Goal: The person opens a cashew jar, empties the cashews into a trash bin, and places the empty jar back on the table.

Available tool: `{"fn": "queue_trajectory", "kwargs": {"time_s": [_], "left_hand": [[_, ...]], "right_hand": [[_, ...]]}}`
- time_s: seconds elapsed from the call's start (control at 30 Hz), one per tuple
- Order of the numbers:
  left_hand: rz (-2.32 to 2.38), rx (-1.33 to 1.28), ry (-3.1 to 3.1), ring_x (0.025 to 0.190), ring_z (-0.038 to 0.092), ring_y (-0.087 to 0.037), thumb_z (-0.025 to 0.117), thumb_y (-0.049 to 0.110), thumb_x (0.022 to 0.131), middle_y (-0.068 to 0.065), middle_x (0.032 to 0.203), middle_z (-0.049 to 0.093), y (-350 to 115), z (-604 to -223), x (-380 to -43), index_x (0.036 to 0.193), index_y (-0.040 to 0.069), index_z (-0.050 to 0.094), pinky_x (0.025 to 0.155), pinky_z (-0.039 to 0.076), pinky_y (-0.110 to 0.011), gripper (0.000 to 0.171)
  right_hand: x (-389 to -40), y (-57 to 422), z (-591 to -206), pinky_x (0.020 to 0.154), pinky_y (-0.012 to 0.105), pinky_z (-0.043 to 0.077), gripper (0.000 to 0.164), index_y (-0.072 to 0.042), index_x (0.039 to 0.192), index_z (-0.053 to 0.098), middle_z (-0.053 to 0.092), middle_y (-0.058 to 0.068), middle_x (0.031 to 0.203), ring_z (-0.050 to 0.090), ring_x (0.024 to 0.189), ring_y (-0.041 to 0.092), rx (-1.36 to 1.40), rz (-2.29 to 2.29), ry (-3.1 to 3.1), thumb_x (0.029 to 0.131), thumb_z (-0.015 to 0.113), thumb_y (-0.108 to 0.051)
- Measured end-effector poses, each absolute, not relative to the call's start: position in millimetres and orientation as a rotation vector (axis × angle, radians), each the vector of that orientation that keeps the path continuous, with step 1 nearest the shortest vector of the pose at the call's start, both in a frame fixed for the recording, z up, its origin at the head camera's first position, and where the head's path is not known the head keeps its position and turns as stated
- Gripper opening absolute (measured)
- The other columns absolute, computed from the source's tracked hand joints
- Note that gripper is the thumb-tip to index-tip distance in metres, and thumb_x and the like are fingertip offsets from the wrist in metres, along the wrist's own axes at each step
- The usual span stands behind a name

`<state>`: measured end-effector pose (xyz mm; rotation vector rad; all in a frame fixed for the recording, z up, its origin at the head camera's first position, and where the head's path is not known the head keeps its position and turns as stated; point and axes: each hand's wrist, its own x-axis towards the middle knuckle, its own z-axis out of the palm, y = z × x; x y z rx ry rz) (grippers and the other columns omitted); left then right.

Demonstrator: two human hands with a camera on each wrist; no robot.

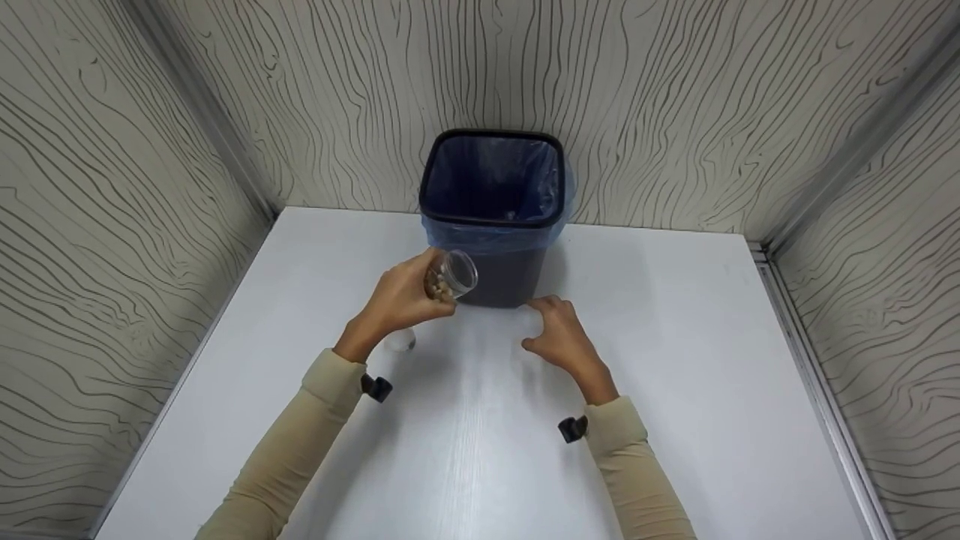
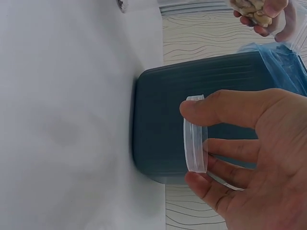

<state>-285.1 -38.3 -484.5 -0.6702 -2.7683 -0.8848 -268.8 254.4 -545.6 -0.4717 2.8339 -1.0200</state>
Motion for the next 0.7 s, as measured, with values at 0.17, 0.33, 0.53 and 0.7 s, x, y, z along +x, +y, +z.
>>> {"fn": "queue_trajectory", "kwargs": {"time_s": [0.17,0.33,0.53,0.7], "left_hand": [[-0.899,-0.662,-2.757,0.088,0.068,-0.018,0.087,0.033,0.076,-0.001,0.103,0.073,-40,-482,-285,0.129,0.015,0.061,0.078,0.059,-0.041,0.061],[-0.907,-0.668,-2.744,0.087,0.068,-0.018,0.086,0.031,0.077,-0.001,0.102,0.073,-42,-479,-286,0.127,0.015,0.061,0.077,0.059,-0.041,0.058],[-0.904,-0.67,-2.743,0.089,0.069,-0.018,0.085,0.03,0.078,-0.002,0.105,0.074,-43,-475,-286,0.127,0.014,0.061,0.079,0.06,-0.041,0.057],[-0.9,-0.674,-2.732,0.089,0.07,-0.018,0.085,0.03,0.078,-0.002,0.105,0.074,-43,-473,-287,0.127,0.014,0.061,0.079,0.06,-0.041,0.058]], "right_hand": [[-270,257,-550,0.101,0.061,0.054,0.069,0.012,0.142,0.057,0.056,0.036,0.142,0.058,0.126,0.053,-0.461,-1.009,2.832,0.081,0.083,-0.006],[-270,258,-553,0.101,0.062,0.053,0.069,0.012,0.142,0.057,0.057,0.036,0.141,0.058,0.125,0.053,-0.448,-1.0,2.837,0.081,0.084,-0.006],[-270,259,-556,0.103,0.063,0.052,0.069,0.012,0.142,0.058,0.057,0.036,0.142,0.058,0.126,0.055,-0.43,-1.004,2.83,0.08,0.085,-0.005],[-269,259,-558,0.105,0.063,0.051,0.07,0.012,0.142,0.058,0.057,0.036,0.143,0.058,0.127,0.054,-0.411,-0.995,2.823,0.081,0.086,-0.006]]}}
